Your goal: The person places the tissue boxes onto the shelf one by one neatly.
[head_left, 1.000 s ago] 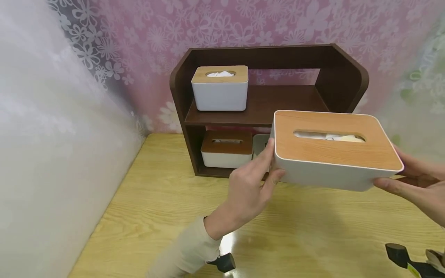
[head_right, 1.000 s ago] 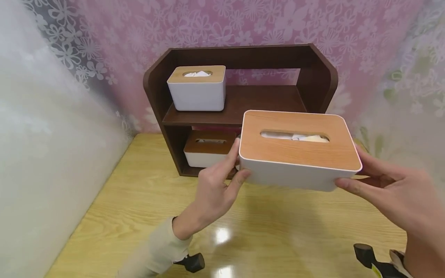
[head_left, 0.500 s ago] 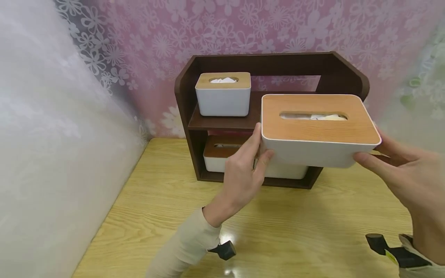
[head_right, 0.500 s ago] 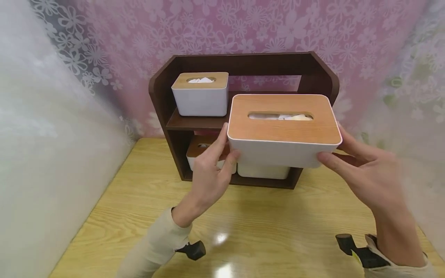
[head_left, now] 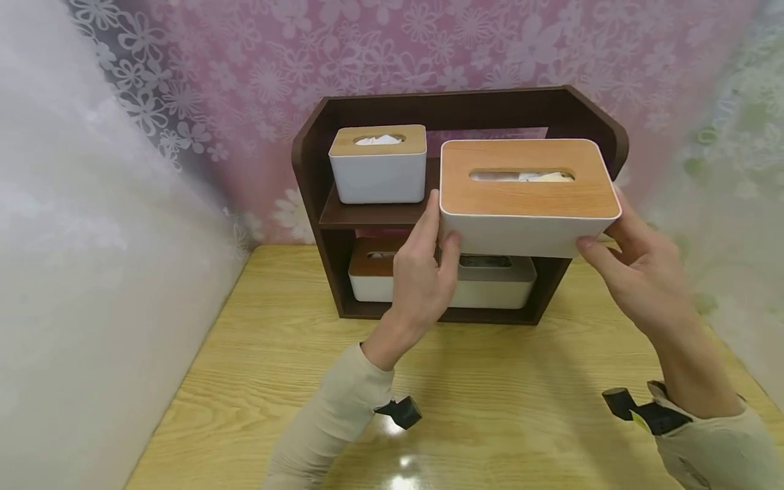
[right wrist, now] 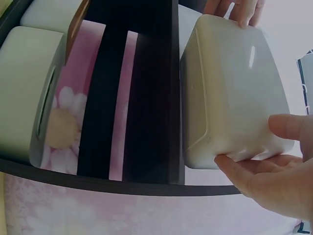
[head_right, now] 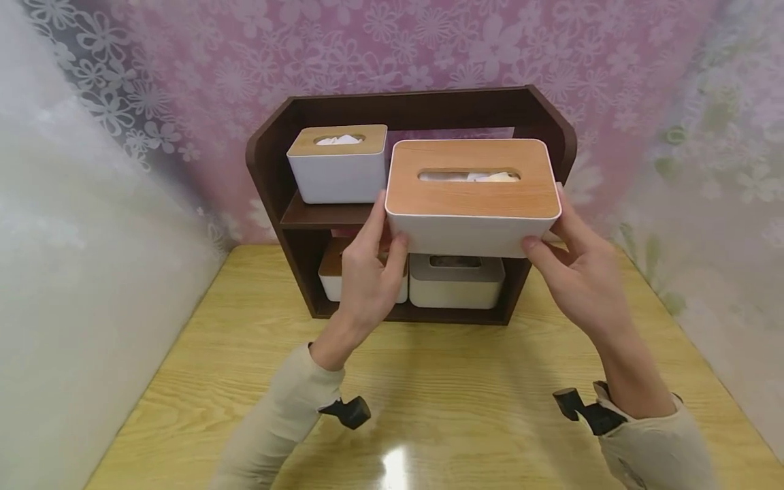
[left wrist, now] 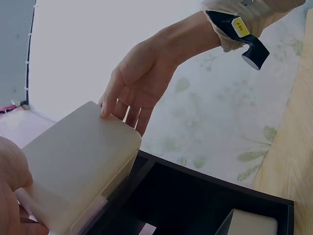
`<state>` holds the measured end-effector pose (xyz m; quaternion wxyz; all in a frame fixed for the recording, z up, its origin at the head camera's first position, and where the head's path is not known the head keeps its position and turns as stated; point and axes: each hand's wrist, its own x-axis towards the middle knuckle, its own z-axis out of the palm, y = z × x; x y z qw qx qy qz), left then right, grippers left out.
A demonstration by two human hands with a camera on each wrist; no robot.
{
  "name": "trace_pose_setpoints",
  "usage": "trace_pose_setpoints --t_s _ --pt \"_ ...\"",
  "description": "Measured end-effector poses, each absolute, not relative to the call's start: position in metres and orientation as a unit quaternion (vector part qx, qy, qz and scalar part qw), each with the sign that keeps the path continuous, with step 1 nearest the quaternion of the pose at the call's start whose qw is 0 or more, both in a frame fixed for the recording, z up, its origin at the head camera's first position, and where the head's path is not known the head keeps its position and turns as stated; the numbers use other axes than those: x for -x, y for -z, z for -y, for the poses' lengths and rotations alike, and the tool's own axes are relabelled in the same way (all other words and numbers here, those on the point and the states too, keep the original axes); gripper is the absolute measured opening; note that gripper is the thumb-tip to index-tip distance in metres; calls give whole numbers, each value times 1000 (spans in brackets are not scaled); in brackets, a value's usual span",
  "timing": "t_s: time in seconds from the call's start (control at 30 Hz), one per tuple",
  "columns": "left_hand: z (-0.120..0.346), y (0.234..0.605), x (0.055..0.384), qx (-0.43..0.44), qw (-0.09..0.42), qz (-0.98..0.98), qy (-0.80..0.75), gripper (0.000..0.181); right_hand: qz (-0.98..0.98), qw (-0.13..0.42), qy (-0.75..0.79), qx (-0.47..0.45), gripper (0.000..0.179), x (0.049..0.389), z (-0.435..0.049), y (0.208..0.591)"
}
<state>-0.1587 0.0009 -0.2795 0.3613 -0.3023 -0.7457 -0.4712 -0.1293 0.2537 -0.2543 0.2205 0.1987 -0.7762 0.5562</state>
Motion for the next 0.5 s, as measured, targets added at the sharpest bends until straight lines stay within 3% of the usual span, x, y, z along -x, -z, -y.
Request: trace_pose_setpoints --t_s 0.5 --pt "1 283 177 287 350 761 465 56 670 241 -671 -207 68 151 -253 266"
